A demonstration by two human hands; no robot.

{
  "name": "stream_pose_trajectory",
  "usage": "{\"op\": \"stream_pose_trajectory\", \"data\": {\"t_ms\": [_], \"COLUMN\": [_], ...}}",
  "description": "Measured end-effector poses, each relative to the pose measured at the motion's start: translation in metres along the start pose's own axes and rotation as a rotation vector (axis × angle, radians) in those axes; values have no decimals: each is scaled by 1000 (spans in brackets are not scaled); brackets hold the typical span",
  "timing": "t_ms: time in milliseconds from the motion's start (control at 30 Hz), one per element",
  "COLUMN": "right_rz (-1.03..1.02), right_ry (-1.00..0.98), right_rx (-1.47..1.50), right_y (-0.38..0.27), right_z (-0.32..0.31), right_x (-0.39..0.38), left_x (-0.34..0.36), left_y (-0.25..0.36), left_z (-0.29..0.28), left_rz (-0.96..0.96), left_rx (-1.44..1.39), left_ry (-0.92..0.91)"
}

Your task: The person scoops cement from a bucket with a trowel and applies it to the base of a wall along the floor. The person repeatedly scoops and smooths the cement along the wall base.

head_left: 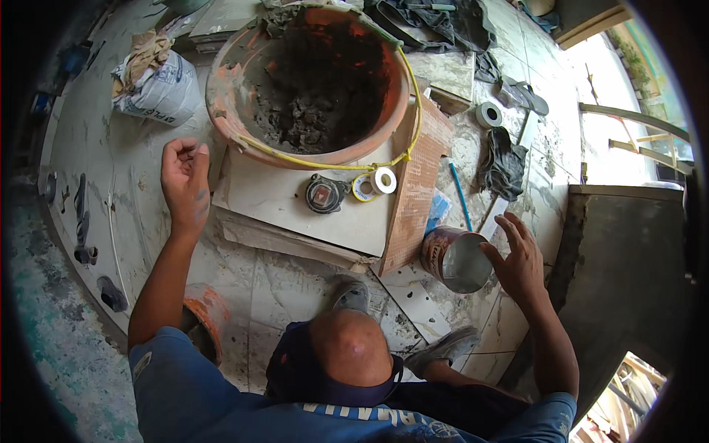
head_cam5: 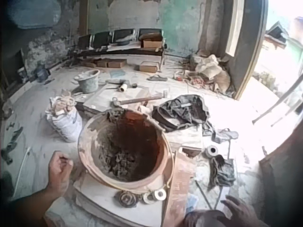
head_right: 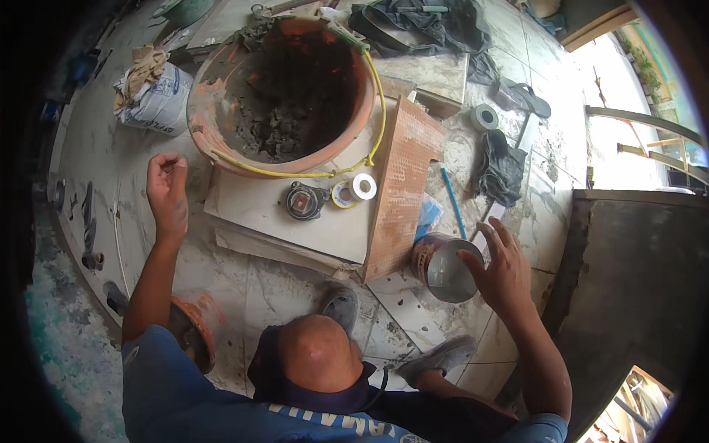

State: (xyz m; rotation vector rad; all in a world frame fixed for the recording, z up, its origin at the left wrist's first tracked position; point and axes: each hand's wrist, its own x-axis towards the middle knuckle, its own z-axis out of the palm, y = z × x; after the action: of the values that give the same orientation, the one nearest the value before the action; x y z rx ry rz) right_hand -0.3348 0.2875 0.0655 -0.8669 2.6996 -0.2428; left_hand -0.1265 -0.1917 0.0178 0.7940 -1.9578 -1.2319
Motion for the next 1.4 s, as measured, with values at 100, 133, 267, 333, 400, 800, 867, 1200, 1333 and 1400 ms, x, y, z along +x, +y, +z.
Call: {"op": "stream_pose_trajectory", "data": {"t_ms": [100,133,267,333,400,800,867,1200,1333,1400], "right_rz": [-100,-123,-151,-6,-2,138,199,263,178,175], "right_ry": [82,89,-65,-245,-512,-400,-319,-242,-277,-354], "right_rx": [24,20,-80,-135,-133,815,920,1147,1061,1025], "right_y": [-31,-39,-30,24,92,176,154,200,189,176], "right_z": [-20,-20,-23,-28,12,140,137,134,148,132], "right_x": [19,25,40,46,58,-5,2,58,78,72], "left_x": [-19,-31,-77,-100,-155,-376,-395,-421,-421,-410], "left_y": [0,0,18,34,39,60,76,150,130,97], "left_z": [-36,-51,-109,-118,-166,-115,-130,-137,-229,-278], "left_rz": [-36,-86,-145,-228,-346,-803,-829,-675,-501,-485], "left_rx": [107,141,278,189,244,168,215,291,389,452], "left_ry": [-49,-94,-73,19,121,195,234,459,575,579]}}
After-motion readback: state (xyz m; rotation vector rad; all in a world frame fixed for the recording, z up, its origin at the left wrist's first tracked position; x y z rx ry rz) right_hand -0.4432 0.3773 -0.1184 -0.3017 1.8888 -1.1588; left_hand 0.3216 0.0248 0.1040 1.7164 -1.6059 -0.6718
